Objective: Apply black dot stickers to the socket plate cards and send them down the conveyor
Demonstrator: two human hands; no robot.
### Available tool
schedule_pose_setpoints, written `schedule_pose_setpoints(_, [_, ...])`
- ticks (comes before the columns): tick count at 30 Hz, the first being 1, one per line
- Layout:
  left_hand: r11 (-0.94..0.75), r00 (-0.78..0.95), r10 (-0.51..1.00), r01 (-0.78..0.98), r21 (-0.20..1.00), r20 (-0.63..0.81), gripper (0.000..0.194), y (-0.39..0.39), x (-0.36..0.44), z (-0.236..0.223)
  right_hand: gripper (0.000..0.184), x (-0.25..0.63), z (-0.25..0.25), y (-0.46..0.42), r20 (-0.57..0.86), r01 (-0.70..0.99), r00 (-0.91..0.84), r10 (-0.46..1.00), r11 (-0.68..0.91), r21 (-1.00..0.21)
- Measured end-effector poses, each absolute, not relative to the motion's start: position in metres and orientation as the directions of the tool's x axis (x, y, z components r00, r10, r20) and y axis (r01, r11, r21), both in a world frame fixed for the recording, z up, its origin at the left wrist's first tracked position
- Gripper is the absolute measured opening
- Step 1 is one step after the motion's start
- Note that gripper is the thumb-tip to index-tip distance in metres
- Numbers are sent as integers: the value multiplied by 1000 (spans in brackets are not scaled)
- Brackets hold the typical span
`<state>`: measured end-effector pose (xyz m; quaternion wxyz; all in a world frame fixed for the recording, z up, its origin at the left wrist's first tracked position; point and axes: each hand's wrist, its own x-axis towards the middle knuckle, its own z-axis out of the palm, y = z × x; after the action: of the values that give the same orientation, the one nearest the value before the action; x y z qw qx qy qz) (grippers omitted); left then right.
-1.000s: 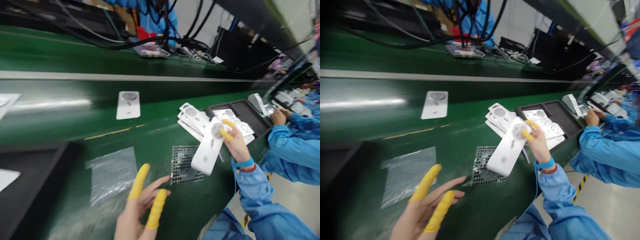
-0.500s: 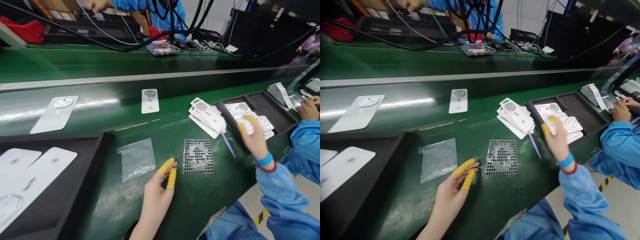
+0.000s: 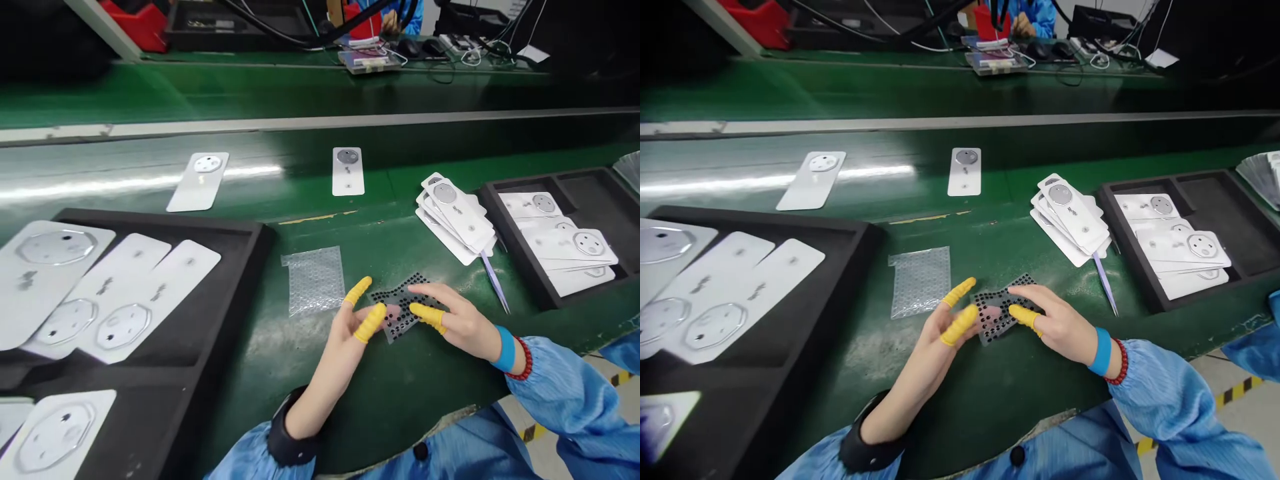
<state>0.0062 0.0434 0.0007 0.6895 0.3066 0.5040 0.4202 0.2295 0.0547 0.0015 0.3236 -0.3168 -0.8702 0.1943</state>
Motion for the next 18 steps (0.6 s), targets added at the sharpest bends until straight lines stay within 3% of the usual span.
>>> schedule_pose_setpoints(3, [446, 109, 895, -274, 852, -433, 92, 44, 8, 6, 26, 225, 12, 56, 348, 386, -640, 685, 678, -626])
schedule_pose_setpoints(5, [449, 109, 893, -277, 850, -436, 91, 44, 10, 6, 27, 218, 17, 59, 286, 377, -608, 740, 587, -717])
schedule_pose_setpoints(8, [453, 108, 891, -258, 853, -440, 92, 41, 14, 4, 14, 201, 18, 62, 275, 374, -533, 800, 515, -772])
schedule_pose_setpoints(12, [443, 57, 895, -224, 868, -442, 96, 30, 19, -2, 28, 194, 2, 45, 310, 446, -565, 765, 599, -665])
schedule_pose_setpoints(15, [468, 77, 881, -292, 834, -467, 103, 27, 23, -19, 36, 210, -33, 30, 443, 487, -570, 692, 719, -496])
schedule_pose_setpoints(18, [496, 76, 863, -305, 813, -499, 113, 31, 27, -46, 34, 211, -74, 32, 501, 411, -522, 690, 718, -562])
